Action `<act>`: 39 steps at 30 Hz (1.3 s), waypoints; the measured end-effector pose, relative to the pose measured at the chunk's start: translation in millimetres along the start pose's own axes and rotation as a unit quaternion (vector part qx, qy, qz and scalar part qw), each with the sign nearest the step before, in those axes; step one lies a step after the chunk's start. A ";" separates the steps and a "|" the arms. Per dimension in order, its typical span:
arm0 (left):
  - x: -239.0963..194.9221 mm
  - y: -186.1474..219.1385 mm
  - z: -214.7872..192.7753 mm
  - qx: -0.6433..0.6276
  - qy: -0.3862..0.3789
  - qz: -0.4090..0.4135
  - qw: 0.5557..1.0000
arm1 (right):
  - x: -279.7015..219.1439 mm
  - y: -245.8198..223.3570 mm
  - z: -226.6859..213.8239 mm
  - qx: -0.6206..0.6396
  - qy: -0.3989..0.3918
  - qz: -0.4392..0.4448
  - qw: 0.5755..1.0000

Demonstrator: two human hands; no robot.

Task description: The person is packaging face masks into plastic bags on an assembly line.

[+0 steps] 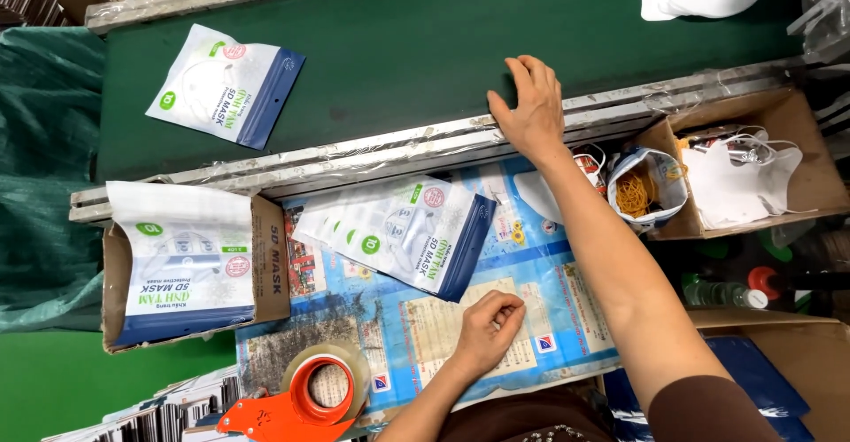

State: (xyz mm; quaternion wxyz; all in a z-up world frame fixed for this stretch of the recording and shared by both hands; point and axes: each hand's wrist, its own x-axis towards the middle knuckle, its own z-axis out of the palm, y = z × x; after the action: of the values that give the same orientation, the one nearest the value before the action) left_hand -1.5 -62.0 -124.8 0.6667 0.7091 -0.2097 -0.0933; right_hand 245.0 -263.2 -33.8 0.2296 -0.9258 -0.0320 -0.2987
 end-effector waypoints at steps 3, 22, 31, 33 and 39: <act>-0.3 -1.6 -0.5 -0.006 -0.004 -0.001 1.000 | -0.2 0.7 0.9 -0.003 -0.003 0.002 1.000; 0.9 1.9 -5.9 0.001 -0.010 -0.019 1.000 | 49.4 8.8 -2.7 -0.225 -0.104 -0.123 0.961; 4.9 -2.4 -4.6 -0.001 0.012 -0.018 1.000 | 132.6 143.9 -5.6 -0.148 -0.199 0.229 0.941; 3.8 -2.4 -1.9 -0.024 0.024 0.016 0.999 | 125.7 148.4 -8.9 -0.178 -0.209 0.144 0.951; 1.3 1.5 -3.2 -0.014 0.022 -0.005 1.000 | 108.2 149.5 -17.4 -0.298 -0.178 -0.042 0.937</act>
State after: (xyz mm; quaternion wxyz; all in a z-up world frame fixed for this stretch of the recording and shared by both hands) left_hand 0.7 -59.7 -122.8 0.6807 0.7024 -0.1902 -0.0844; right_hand 353.7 -412.9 -20.6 -0.0791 -0.9876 -0.0209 -0.1342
